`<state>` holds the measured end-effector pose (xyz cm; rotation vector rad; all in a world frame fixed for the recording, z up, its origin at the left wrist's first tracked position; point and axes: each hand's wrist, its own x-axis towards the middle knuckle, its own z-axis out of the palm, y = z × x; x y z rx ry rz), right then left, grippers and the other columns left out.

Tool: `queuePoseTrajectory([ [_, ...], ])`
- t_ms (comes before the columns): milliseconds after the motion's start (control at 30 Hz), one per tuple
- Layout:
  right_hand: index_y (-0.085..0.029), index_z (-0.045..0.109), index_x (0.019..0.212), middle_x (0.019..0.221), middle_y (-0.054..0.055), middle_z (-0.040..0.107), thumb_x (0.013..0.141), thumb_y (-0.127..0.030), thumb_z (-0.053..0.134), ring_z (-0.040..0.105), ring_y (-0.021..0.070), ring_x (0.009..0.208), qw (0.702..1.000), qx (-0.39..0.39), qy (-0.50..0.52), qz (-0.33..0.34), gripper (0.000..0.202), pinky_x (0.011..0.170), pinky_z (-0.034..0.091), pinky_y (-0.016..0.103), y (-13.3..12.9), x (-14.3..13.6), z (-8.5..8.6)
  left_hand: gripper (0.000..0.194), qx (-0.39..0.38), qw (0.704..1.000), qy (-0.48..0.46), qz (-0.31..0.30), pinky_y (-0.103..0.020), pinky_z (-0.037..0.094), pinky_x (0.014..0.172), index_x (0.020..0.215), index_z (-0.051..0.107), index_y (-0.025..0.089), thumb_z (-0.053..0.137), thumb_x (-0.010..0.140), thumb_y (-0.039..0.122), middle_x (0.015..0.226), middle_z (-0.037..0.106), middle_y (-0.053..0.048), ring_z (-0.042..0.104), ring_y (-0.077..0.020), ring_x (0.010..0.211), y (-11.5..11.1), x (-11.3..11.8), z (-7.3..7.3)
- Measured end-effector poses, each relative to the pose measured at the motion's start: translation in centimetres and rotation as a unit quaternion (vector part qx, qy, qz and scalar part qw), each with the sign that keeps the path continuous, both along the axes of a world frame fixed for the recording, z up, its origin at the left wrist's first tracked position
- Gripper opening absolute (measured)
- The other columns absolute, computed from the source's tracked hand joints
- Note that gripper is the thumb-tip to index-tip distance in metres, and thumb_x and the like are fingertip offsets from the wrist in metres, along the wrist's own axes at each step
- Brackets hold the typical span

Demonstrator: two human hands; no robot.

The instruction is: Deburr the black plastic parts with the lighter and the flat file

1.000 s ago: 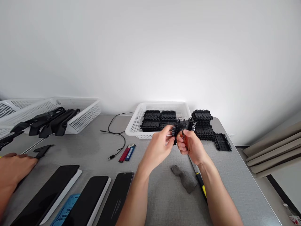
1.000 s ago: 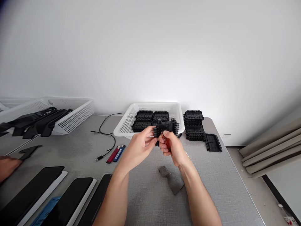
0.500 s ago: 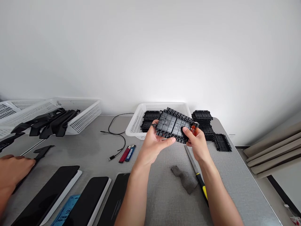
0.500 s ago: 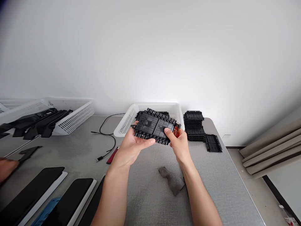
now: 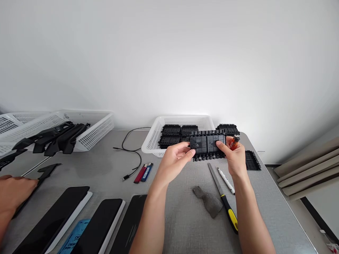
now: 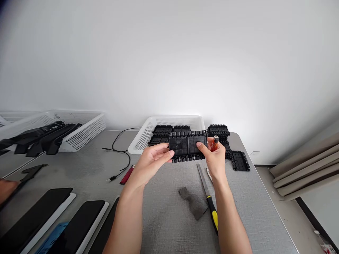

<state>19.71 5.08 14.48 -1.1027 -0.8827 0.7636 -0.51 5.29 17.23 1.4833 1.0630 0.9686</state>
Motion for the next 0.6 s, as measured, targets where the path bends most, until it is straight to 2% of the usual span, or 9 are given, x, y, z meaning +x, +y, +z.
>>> queuePoseTrajectory([
  [100,-0.020,0.050,0.073,0.063,-0.009,0.032,0.063,-0.037,0.084,0.029,0.0089,0.058,1.000,0.004,0.005,-0.004,0.039,0.058,0.028,0.026,0.0,0.1,-0.1,0.037,-0.007,0.999,-0.007,-0.049,-0.034,0.058,0.079,0.108,0.070,0.015,0.070,0.082,0.041,0.100,0.073,-0.010,0.068,-0.0216,0.089,0.0,-0.2,0.3],
  [167,-0.020,0.057,0.082,0.065,-0.008,0.033,0.065,-0.036,0.084,0.031,0.0097,0.059,1.000,-0.001,0.006,-0.001,0.036,0.058,0.029,0.026,0.0,0.1,-0.1,0.040,-0.012,0.998,-0.020,-0.054,-0.037,0.059,0.082,0.113,0.069,0.014,0.071,0.081,0.039,0.104,0.074,-0.012,0.070,-0.0236,0.091,0.1,-0.2,0.2],
  [267,-0.022,0.060,0.100,0.070,-0.006,0.038,0.070,-0.037,0.080,0.034,0.0115,0.062,1.000,0.011,-0.006,-0.017,0.039,0.057,0.030,0.026,-0.3,0.1,0.2,0.045,-0.008,0.999,-0.035,-0.005,-0.040,0.060,0.083,0.117,0.067,0.013,0.072,0.079,0.037,0.106,0.075,-0.014,0.072,-0.0254,0.091,0.3,-0.1,-0.3],
  [367,-0.024,0.056,0.094,0.073,-0.004,0.039,0.077,-0.042,0.073,0.034,0.0126,0.062,0.999,0.036,0.015,-0.032,0.029,0.054,0.029,0.025,-1.3,-0.1,0.9,0.045,0.009,0.998,-0.040,0.049,-0.040,0.061,0.081,0.116,0.066,0.012,0.072,0.077,0.034,0.106,0.075,-0.015,0.073,-0.0263,0.091,0.6,0.2,-0.9],
  [400,-0.024,0.054,0.087,0.071,-0.004,0.038,0.080,-0.045,0.069,0.032,0.0126,0.061,0.999,0.034,0.038,0.001,0.027,0.052,0.027,0.024,-1.7,-0.3,1.2,0.044,0.016,0.997,-0.041,0.057,-0.040,0.061,0.081,0.116,0.066,0.012,0.072,0.077,0.034,0.105,0.076,-0.015,0.073,-0.0264,0.091,0.7,0.2,-1.1],
  [467,-0.023,0.047,0.075,0.067,-0.004,0.033,0.083,-0.054,0.058,0.026,0.0123,0.057,0.986,0.000,0.088,0.141,0.034,0.048,0.020,0.024,-2.5,-0.9,1.7,0.041,0.030,0.997,-0.043,0.058,-0.040,0.061,0.081,0.113,0.067,0.013,0.071,0.078,0.033,0.103,0.076,-0.014,0.073,-0.0265,0.091,0.7,0.3,-1.2],
  [533,-0.022,0.042,0.069,0.064,-0.004,0.030,0.084,-0.058,0.051,0.021,0.0114,0.055,0.946,-0.062,0.113,0.296,0.040,0.046,0.015,0.024,-3.1,-1.9,1.9,0.037,0.042,0.997,-0.045,0.052,-0.040,0.060,0.081,0.110,0.067,0.015,0.070,0.079,0.033,0.100,0.076,-0.012,0.073,-0.0261,0.089,0.7,0.3,-1.2],
  [600,-0.022,0.040,0.066,0.062,-0.005,0.028,0.084,-0.060,0.048,0.018,0.0103,0.053,0.900,-0.116,0.119,0.404,0.043,0.046,0.012,0.024,-3.2,-3.1,1.9,0.031,0.052,0.997,-0.044,0.043,-0.038,0.060,0.082,0.107,0.067,0.016,0.069,0.080,0.031,0.098,0.077,-0.010,0.073,-0.0246,0.086,0.5,0.4,-1.0],
])
